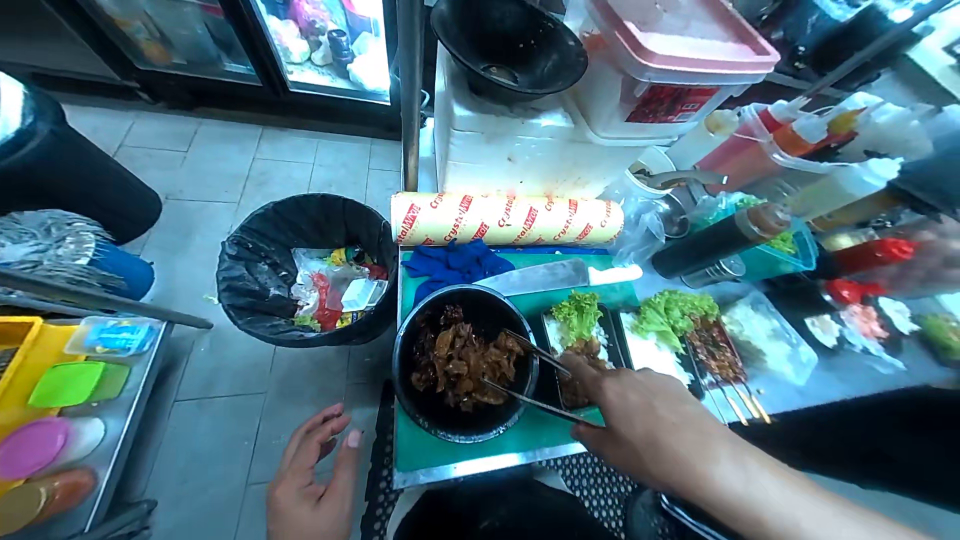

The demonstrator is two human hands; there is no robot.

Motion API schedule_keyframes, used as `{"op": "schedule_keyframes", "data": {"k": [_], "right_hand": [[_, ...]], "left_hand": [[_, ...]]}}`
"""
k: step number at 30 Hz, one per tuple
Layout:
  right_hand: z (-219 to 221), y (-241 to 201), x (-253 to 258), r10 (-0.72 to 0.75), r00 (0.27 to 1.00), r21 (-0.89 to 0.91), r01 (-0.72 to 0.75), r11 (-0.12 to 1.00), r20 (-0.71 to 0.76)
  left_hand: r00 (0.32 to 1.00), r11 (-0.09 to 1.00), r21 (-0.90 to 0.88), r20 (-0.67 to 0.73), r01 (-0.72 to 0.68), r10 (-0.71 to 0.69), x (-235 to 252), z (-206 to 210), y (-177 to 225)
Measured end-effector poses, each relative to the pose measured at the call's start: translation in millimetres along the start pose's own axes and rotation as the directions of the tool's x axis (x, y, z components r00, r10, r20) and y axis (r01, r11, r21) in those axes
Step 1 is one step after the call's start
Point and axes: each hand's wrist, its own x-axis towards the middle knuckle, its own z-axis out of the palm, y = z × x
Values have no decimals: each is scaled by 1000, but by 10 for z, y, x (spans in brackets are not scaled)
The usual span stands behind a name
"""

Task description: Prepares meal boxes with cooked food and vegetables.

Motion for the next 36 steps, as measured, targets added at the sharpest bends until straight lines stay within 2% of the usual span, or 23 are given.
{"op": "schedule_keyframes", "data": {"k": [5,11,18,24,28,30,33,36], "right_hand": [[172,-251,174,-11,999,24,10,1000,51],[418,-494,370,-7,999,82,10,997,-39],[503,-116,434,-104,989,219,126,968,-108],[503,190,282,-202,970,332,237,913,-138],[411,509,51,-225,962,382,270,884,-157],[398,806,-97,-230,947,388,303,871,-225],[482,1416,-315,-205,896,360,356,862,-393],[609,2091,-474,-184,833,216,337,916,-521]], "left_hand": [[999,1000,14,34,13,-14,-30,7,-16],[999,1000,4,23,23,-23,-56,-25,-16],[999,999,20,31,44,-44,-126,-60,4],[998,998,48,32,45,-46,-184,4,78],[1000,999,46,18,8,-8,-197,139,178],[999,997,72,11,-33,32,-208,248,267],[977,968,157,-55,-196,207,-262,517,490],[925,913,183,-47,-364,378,-368,914,807]]}}
